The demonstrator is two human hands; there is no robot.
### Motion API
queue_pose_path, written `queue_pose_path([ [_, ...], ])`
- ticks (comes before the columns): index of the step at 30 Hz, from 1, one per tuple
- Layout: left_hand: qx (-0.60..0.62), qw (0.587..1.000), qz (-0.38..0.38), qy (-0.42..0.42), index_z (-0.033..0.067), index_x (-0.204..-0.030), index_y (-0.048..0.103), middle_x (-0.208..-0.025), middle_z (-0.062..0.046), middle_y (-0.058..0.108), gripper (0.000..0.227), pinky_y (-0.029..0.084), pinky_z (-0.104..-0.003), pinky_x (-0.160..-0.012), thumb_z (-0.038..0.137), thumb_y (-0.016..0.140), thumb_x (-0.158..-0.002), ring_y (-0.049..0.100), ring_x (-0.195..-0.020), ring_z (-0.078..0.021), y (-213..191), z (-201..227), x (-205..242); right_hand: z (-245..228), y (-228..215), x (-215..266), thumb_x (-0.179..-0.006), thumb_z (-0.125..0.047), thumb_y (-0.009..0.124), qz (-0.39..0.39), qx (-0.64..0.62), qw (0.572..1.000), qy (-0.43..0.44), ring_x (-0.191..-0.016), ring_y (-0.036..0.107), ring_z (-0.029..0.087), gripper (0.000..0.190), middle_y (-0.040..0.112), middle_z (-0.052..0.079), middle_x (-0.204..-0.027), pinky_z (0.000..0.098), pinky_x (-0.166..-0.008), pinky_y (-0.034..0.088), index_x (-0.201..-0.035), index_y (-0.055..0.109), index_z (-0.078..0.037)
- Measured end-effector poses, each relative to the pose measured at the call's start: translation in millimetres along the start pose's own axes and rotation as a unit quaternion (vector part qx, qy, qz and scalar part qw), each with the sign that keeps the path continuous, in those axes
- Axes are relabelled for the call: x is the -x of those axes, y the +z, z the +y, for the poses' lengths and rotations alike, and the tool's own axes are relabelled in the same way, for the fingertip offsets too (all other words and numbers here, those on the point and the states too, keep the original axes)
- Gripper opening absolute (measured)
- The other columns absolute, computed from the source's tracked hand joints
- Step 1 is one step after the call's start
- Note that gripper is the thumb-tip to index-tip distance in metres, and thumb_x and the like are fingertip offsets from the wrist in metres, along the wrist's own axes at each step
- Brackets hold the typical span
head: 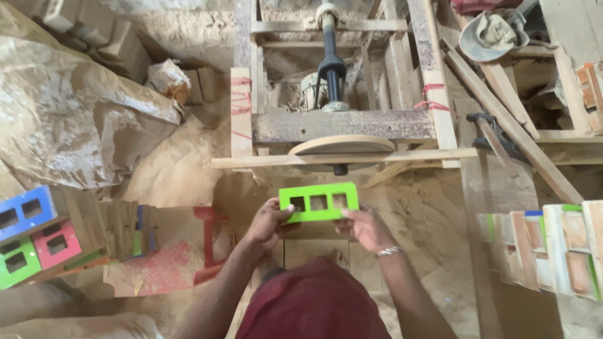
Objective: The person smooths the edges of multiple small, colorful wooden blocks using a rotating grinding wheel. They handle each block one at a time, pressing the edges against the spinning wheel and then placing the finished pieces into a stack.
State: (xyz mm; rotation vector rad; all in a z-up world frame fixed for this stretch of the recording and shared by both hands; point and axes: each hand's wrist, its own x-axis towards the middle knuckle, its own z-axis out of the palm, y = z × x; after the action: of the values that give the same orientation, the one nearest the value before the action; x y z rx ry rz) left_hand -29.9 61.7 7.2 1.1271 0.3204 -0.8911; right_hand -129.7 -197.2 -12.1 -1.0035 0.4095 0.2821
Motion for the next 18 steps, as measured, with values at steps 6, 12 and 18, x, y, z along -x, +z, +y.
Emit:
queue_pose_path([
  [6, 0.044, 0.992, -0.070, 0.097, 0.0015, -0.127, 0.062, -0.118, -0.013, 0.066, 0.026, 0.054, -0.040, -0.091, 0.011, 0.067, -0.103, 0.065, -0.098, -0.0185, 40, -42, -55, -7, -29, 4, -0.093, -0.040, 0.069, 0.186, -0.033, 0.980, -0.059, -0.096, 0.075, 0.020, 0.050, 0.075, 0.011, -0.111, 0.0378, -0.079, 0.065, -0.125, 0.066, -0.002],
  [12, 0.205, 0.974, -0.085, 0.049, 0.0061, -0.134, 0.052, -0.127, -0.014, 0.063, 0.037, 0.052, -0.047, -0.099, 0.031, 0.043, -0.108, 0.062, -0.111, -0.0285, 98, -55, -103, -53, -29, -34, -0.083, -0.042, 0.075, 0.292, 0.031, 0.956, -0.009, -0.084, 0.073, 0.020, 0.050, 0.073, 0.008, -0.104, 0.0409, -0.058, 0.062, -0.121, 0.067, -0.010],
  [18, 0.216, 0.976, -0.030, 0.013, 0.0080, -0.141, 0.045, -0.137, -0.014, 0.059, 0.044, 0.049, -0.056, -0.109, 0.034, 0.030, -0.109, 0.059, -0.125, -0.0336, 120, -33, -109, -66, -34, -51, -0.090, -0.043, 0.081, 0.275, 0.081, 0.957, -0.039, -0.075, 0.073, 0.021, 0.054, 0.075, 0.013, -0.097, 0.0345, -0.058, 0.062, -0.115, 0.072, 0.004],
])
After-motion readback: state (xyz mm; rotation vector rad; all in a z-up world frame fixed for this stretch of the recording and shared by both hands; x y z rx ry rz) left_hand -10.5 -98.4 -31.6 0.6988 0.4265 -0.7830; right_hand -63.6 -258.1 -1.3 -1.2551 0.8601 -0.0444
